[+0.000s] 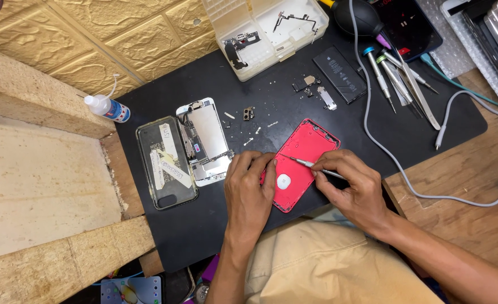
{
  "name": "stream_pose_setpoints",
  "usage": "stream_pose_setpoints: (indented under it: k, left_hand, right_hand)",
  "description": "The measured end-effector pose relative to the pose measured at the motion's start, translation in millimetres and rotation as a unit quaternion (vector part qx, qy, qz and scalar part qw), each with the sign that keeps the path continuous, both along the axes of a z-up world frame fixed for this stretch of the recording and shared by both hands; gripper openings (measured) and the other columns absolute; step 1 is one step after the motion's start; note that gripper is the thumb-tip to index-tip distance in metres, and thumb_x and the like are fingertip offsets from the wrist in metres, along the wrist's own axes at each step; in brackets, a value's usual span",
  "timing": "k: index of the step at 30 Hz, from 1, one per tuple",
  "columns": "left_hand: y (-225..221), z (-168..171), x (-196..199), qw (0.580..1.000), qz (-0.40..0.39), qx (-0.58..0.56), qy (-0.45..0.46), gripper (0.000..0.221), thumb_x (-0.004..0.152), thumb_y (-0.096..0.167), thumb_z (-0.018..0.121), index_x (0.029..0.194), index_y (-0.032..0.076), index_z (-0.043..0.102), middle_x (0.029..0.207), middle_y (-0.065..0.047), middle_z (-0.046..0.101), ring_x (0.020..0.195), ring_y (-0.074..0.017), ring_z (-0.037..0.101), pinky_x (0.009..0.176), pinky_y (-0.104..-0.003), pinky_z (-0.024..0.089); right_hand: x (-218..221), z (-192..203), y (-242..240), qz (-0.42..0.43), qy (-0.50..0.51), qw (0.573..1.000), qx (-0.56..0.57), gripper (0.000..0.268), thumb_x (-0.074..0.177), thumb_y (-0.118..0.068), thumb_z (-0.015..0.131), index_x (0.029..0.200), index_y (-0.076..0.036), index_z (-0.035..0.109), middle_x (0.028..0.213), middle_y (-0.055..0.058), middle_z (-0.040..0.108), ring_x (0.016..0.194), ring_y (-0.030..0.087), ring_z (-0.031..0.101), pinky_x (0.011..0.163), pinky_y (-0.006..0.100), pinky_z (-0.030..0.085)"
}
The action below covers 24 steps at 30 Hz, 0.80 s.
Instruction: A person uses precision tools to clean and prepare a smartphone back panel for assembly at a repair station.
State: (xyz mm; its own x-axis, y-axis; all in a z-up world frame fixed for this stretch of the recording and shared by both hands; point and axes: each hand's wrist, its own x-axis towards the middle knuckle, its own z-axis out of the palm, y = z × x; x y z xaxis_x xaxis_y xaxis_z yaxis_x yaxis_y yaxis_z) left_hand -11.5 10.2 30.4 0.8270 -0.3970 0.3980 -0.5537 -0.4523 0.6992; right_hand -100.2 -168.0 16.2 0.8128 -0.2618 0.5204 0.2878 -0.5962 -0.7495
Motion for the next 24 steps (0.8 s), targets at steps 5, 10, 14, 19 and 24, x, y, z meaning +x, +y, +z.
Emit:
stream_pose_setpoints:
  k: [5, 10, 14, 19, 24]
  left_hand:
    - [0.3, 0.3, 0.1, 1.000, -0.001, 0.002, -0.003, 0.010, 0.091, 0.002, 0.070, 0.097, 0.001, 0.077, 0.081, -0.012, 0.066, 0.078, -0.0302, 0.066, 0.070, -0.038, 0.052]
    - [0.3, 0.5, -0.3, 1.000, -0.003, 0.003, -0.003, 0.009, 0.091, 0.001, 0.069, 0.097, 0.001, 0.077, 0.081, -0.012, 0.065, 0.078, -0.0300, 0.065, 0.070, -0.038, 0.051]
    - [-0.1, 1.6, -1.0, 1.000, -0.002, 0.003, -0.007, 0.010, 0.092, 0.001, 0.069, 0.097, 0.000, 0.077, 0.081, -0.012, 0.065, 0.078, -0.0297, 0.066, 0.070, -0.038, 0.052]
    - [0.1, -1.7, -1.2, 1.000, -0.001, 0.002, -0.015, 0.010, 0.091, 0.002, 0.069, 0.097, 0.001, 0.077, 0.081, -0.011, 0.065, 0.078, -0.0291, 0.065, 0.071, -0.038, 0.052]
    - [0.3, -3.6, -0.7, 1.000, -0.005, 0.004, -0.027, 0.010, 0.091, 0.001, 0.069, 0.098, 0.001, 0.077, 0.082, -0.011, 0.066, 0.079, -0.0297, 0.066, 0.071, -0.038, 0.052]
  right_hand:
    - [0.0, -2.2, 0.2, 0.000, -0.005, 1.000, -0.004, 0.007, 0.088, 0.003, 0.075, 0.090, -0.003, 0.076, 0.082, 0.012, 0.072, 0.077, 0.028, 0.071, 0.073, 0.038, 0.058]
    - [0.1, -4.5, 0.4, 0.006, -0.016, 1.000, -0.017, 0.006, 0.088, 0.003, 0.074, 0.090, -0.002, 0.076, 0.084, 0.012, 0.071, 0.077, 0.028, 0.071, 0.072, 0.039, 0.059]
    - [-2.4, -6.7, 5.5, 0.012, -0.031, 0.998, -0.054, 0.007, 0.088, 0.005, 0.074, 0.090, -0.002, 0.076, 0.084, 0.013, 0.072, 0.077, 0.031, 0.072, 0.072, 0.041, 0.060]
    - [-0.6, -4.2, 7.3, 0.014, -0.037, 0.994, -0.100, 0.006, 0.090, 0.003, 0.073, 0.090, -0.003, 0.074, 0.086, 0.012, 0.071, 0.076, 0.029, 0.071, 0.069, 0.039, 0.060]
    - [3.1, -2.4, 8.3, 0.007, -0.016, 0.994, -0.109, 0.006, 0.092, -0.001, 0.073, 0.098, 0.001, 0.072, 0.084, 0.015, 0.069, 0.076, 0.033, 0.071, 0.065, 0.039, 0.058]
